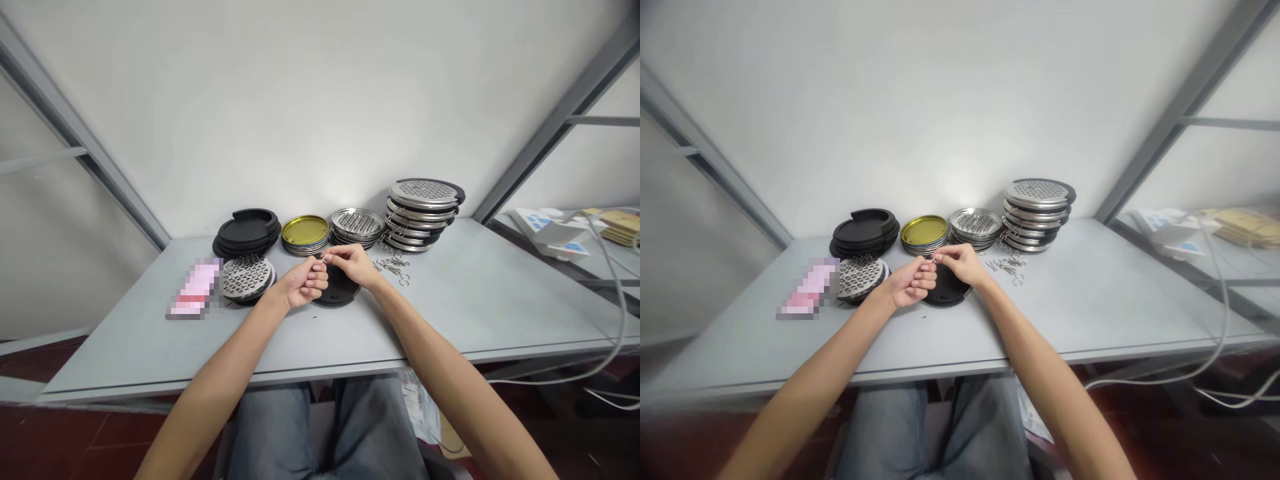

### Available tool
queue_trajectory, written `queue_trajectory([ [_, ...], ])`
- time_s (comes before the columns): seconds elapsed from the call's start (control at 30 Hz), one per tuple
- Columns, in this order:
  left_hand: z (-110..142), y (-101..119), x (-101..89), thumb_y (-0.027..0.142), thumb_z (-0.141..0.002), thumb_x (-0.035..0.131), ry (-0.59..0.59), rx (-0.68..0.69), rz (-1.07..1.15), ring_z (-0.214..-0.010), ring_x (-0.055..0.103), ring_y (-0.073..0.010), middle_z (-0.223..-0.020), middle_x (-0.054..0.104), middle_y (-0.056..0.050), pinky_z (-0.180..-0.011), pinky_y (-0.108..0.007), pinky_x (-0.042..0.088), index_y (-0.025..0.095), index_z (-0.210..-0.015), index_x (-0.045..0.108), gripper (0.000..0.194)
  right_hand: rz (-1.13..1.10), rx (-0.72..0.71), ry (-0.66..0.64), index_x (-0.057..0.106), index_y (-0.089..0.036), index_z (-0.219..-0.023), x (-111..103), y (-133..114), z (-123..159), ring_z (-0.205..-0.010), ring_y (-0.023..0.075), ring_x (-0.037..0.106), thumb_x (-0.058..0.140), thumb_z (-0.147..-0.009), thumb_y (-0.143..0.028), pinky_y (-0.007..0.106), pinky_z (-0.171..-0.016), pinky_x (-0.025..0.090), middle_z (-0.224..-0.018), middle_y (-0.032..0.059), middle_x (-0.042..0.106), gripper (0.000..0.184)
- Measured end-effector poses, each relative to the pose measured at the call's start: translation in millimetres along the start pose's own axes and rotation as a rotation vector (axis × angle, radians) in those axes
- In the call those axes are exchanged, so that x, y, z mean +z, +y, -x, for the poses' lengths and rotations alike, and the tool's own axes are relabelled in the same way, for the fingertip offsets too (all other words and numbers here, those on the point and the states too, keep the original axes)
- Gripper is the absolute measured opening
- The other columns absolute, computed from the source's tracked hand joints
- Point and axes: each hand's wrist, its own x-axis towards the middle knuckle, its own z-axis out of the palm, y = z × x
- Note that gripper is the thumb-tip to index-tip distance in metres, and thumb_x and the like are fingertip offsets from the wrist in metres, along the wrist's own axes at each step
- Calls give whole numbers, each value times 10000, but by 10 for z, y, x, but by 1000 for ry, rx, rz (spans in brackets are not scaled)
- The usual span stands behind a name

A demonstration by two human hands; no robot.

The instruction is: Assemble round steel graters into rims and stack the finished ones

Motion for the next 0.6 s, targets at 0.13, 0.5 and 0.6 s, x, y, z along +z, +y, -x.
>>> queue_trajectory([
  [0.13,-6,-23,4,192,-928,387,2,-5,36,-299,239,-30,-487,190,104,-250,-95,129,184,-624,340,308,-22,1,-6,744,-157,-822,-4,4,4,-775,192,643,672,-770,-376,321,-770,489,-813,43,726,236],
  [0.5,41,-27,53,200,-955,353,-34,2,64,-302,268,-24,-498,187,103,-254,-92,138,174,-638,364,318,-74,35,19,751,-159,-830,-42,-49,-5,-759,189,648,718,-722,-407,321,-758,502,-812,49,731,273],
  [0.6,47,-28,59,203,-954,362,-35,-1,72,-305,264,-25,-500,180,104,-255,-90,140,177,-641,358,314,-84,31,11,751,-163,-824,-47,-52,-10,-759,187,649,718,-724,-405,322,-763,504,-814,46,732,264],
])
